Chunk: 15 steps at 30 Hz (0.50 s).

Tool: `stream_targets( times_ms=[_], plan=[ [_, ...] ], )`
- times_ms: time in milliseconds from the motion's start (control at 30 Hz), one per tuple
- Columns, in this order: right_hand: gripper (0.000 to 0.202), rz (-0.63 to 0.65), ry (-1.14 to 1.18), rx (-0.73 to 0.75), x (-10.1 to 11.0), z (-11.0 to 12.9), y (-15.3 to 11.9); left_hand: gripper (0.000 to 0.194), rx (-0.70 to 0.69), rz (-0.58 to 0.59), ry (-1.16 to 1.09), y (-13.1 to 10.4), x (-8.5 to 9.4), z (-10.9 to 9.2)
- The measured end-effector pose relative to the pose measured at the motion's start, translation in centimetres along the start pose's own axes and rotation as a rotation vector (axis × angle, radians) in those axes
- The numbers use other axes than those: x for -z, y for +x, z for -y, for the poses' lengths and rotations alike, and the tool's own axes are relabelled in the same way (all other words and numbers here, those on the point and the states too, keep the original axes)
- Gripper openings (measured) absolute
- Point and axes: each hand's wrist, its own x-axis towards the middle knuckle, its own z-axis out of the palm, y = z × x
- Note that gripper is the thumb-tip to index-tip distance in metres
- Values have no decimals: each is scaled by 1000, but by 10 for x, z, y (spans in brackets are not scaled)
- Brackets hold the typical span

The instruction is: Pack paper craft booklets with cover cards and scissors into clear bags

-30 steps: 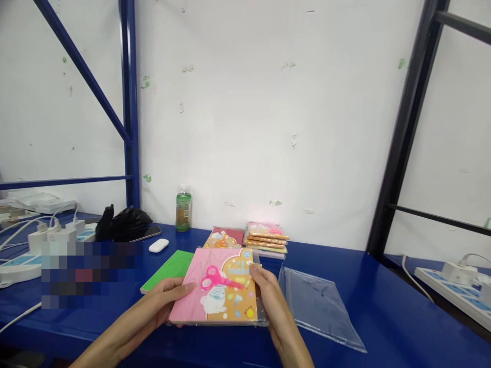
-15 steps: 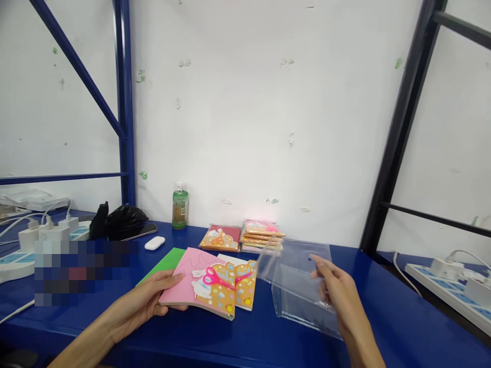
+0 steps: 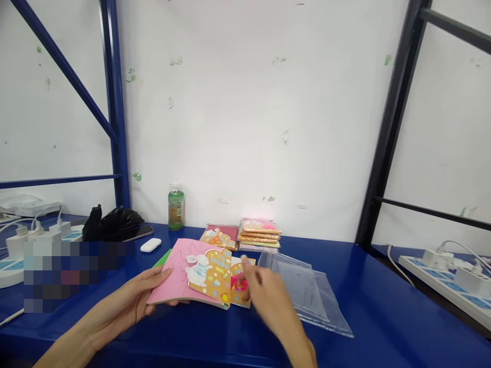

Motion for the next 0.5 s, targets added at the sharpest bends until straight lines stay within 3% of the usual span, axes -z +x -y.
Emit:
stream_targets(
  times_ms=[67,133,333,500],
  plan=[
    [63,181,112,-10,-17,5,-2,45,-3,7,7,-3,-3,-2],
    [60,233,209,9,-24,8,-3,52,-15,-4,40,-6,-6,-2],
    [54,68,269,47,-6,8,-1,62,-54,-20,225,-8,-12,-4],
    [54,-152,62,16,19,-8,4,54,-88,-70,203,-11,1,-15]
  ],
)
